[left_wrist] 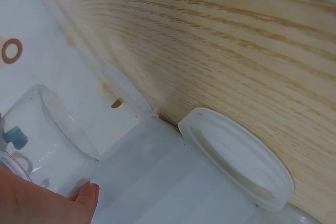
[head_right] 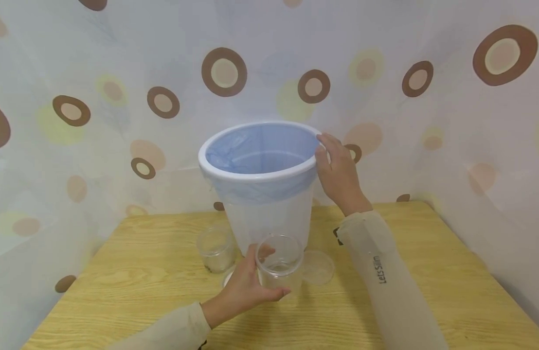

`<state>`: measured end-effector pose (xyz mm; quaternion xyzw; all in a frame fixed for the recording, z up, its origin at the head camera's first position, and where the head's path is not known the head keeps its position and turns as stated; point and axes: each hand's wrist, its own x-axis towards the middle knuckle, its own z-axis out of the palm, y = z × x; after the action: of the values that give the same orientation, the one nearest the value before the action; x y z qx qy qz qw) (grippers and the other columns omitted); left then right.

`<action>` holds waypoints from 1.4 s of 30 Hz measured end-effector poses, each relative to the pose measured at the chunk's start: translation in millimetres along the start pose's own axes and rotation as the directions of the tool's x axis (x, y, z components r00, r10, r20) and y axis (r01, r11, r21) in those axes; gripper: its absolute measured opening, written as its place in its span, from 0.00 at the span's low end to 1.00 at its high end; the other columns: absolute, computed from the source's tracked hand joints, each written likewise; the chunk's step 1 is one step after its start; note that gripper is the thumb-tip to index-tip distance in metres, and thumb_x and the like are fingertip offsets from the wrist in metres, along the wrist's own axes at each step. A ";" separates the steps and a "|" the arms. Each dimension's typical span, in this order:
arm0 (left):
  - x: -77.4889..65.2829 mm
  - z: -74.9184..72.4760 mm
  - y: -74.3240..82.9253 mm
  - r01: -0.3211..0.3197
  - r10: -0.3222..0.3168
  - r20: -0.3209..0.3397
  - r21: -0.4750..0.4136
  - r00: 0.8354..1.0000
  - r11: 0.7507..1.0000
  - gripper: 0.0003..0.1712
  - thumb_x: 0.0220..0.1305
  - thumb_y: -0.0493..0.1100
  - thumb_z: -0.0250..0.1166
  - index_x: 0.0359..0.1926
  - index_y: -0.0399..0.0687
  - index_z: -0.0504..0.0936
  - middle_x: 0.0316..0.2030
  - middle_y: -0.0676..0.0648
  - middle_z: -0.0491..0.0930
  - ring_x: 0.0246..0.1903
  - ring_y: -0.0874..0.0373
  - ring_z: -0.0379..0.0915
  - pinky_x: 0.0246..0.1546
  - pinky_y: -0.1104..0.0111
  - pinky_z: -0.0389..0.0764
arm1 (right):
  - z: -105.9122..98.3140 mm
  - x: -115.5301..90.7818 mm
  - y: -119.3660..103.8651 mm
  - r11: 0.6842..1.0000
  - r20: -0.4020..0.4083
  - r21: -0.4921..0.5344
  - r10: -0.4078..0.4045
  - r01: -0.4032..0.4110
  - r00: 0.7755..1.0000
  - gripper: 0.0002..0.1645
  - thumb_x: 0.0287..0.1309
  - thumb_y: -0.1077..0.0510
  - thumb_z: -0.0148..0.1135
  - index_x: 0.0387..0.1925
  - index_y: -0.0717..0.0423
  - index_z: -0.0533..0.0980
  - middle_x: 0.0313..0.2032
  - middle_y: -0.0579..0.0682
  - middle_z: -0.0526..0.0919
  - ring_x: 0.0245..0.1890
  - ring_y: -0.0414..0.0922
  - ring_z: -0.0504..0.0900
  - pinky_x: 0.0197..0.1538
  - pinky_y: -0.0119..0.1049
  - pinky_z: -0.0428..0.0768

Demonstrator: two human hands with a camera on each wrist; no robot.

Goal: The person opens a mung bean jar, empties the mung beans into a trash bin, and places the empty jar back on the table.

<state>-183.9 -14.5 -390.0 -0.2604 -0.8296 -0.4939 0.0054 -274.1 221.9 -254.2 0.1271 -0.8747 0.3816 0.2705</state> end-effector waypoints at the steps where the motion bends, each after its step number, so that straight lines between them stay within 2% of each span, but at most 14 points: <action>1: 0.1 0.5 -0.7 0.003 -0.003 -0.005 0.005 1.000 1.000 0.45 0.41 0.50 0.80 0.55 0.41 0.63 0.55 0.40 0.70 0.53 0.48 0.70 0.53 0.59 0.74 | 0.0 0.1 0.0 1.000 -0.002 0.000 -0.003 0.003 1.000 0.33 0.71 0.47 0.31 0.69 0.60 0.61 0.70 0.59 0.59 0.69 0.61 0.56 0.66 0.62 0.55; 5: 0.9 2.2 -4.1 0.013 -0.013 -0.009 0.017 1.000 1.000 0.46 0.42 0.50 0.80 0.57 0.40 0.63 0.54 0.40 0.69 0.52 0.49 0.70 0.52 0.60 0.74 | -0.3 0.3 0.0 1.000 -0.001 0.001 -0.003 0.003 1.000 0.33 0.71 0.47 0.31 0.69 0.60 0.61 0.70 0.60 0.58 0.69 0.61 0.55 0.66 0.62 0.55; 12: 2.1 6.5 -13.2 0.029 -0.029 0.011 -0.029 1.000 0.999 0.46 0.42 0.48 0.79 0.56 0.39 0.62 0.54 0.37 0.69 0.54 0.44 0.70 0.53 0.58 0.74 | -0.5 0.3 -0.7 1.000 0.005 0.000 -0.002 0.002 1.000 0.33 0.71 0.47 0.31 0.69 0.60 0.61 0.71 0.59 0.58 0.69 0.61 0.55 0.66 0.62 0.55; 18: 1.6 11.4 -19.5 0.063 -0.062 0.017 -0.045 0.998 0.997 0.48 0.40 0.46 0.80 0.58 0.38 0.61 0.56 0.35 0.70 0.55 0.42 0.70 0.54 0.58 0.73 | 0.9 0.5 -0.1 1.000 0.003 0.001 -0.007 0.007 1.000 0.33 0.71 0.47 0.31 0.69 0.61 0.61 0.70 0.60 0.59 0.69 0.61 0.56 0.66 0.62 0.55; 26: 2.1 15.9 -24.2 0.048 -0.048 0.009 -0.103 0.999 0.993 0.49 0.40 0.44 0.81 0.59 0.35 0.61 0.54 0.39 0.68 0.53 0.45 0.69 0.54 0.61 0.73 | -0.4 -0.2 -1.4 1.000 0.007 -0.008 -0.010 0.010 1.000 0.33 0.71 0.47 0.30 0.69 0.61 0.61 0.70 0.60 0.58 0.70 0.62 0.54 0.66 0.62 0.54; 32: 1.9 18.4 -26.0 0.072 -0.071 0.006 -0.090 0.997 0.993 0.50 0.39 0.44 0.81 0.58 0.34 0.61 0.53 0.40 0.67 0.53 0.45 0.68 0.53 0.62 0.73 | -0.3 -0.2 -1.5 1.000 -0.001 0.001 -0.010 0.010 1.000 0.33 0.71 0.48 0.30 0.69 0.61 0.61 0.70 0.60 0.59 0.69 0.61 0.55 0.66 0.62 0.55; 42: 1.0 19.3 -28.7 0.106 -0.104 0.027 -0.117 0.994 0.987 0.48 0.39 0.43 0.81 0.55 0.34 0.61 0.54 0.39 0.67 0.55 0.44 0.67 0.55 0.60 0.72 | 0.2 -0.1 -1.6 1.000 -0.004 0.001 -0.005 0.005 1.000 0.33 0.71 0.48 0.30 0.69 0.61 0.62 0.70 0.60 0.59 0.69 0.61 0.55 0.66 0.62 0.55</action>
<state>-192.5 -9.0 -423.0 -0.2213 -0.8114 -0.5391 -0.0446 -273.4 220.7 -253.4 0.1287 -0.8736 0.3816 0.2732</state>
